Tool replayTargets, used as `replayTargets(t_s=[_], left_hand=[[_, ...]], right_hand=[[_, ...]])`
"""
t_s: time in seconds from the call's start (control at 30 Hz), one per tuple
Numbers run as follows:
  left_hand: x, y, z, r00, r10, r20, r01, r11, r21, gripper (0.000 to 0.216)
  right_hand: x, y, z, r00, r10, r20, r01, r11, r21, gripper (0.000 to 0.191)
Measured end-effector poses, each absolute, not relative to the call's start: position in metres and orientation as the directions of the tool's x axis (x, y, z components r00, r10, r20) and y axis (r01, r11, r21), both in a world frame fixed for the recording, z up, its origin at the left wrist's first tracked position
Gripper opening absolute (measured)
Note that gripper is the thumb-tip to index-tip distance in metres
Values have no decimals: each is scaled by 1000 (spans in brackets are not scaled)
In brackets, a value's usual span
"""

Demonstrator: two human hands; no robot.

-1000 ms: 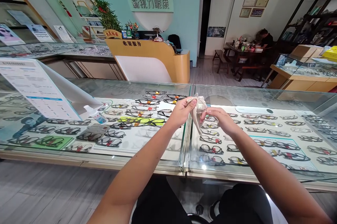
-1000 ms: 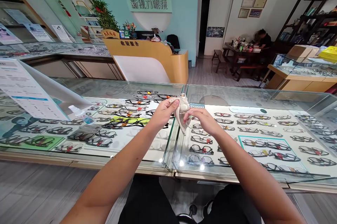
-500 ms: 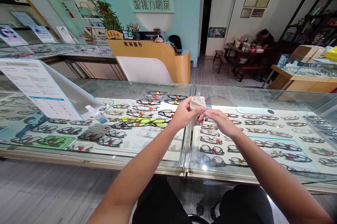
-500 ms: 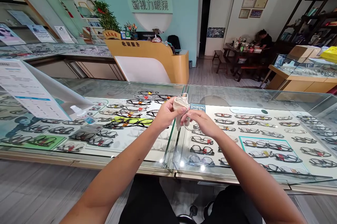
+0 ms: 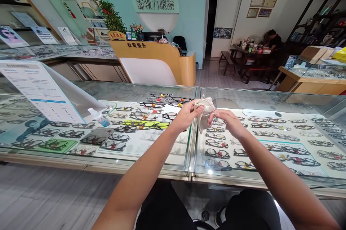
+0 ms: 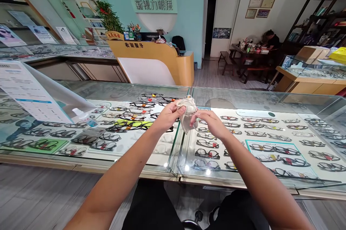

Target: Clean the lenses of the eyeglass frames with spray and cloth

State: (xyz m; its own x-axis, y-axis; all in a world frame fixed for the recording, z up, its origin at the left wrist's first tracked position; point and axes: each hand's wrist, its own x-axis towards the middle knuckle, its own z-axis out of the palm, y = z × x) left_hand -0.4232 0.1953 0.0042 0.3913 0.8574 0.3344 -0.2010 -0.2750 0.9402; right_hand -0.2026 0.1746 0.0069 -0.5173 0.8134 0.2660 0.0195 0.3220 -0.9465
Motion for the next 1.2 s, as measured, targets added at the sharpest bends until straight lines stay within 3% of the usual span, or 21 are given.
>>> replayTargets(t_s=[0.17,0.4,0.63,0.97,1.2], left_hand=[[-421,189,5,406,859,312,-221,-239,946,58],[-410,180,6,411,861,300,-259,-205,944,46],[-412,184,5,262,913,313,-182,-272,945,52],[-424,191,6,443,834,329,-196,-267,943,55],[-409,177,6,373,868,327,-244,-249,937,47]], right_hand=[[-203,175,7,-515,808,285,-13,325,-946,43],[-212,167,5,-540,796,274,15,334,-942,42],[-213,167,6,-540,804,248,56,328,-943,40],[-202,173,8,-510,817,270,21,326,-945,40],[-211,170,7,-505,817,278,44,346,-937,40]])
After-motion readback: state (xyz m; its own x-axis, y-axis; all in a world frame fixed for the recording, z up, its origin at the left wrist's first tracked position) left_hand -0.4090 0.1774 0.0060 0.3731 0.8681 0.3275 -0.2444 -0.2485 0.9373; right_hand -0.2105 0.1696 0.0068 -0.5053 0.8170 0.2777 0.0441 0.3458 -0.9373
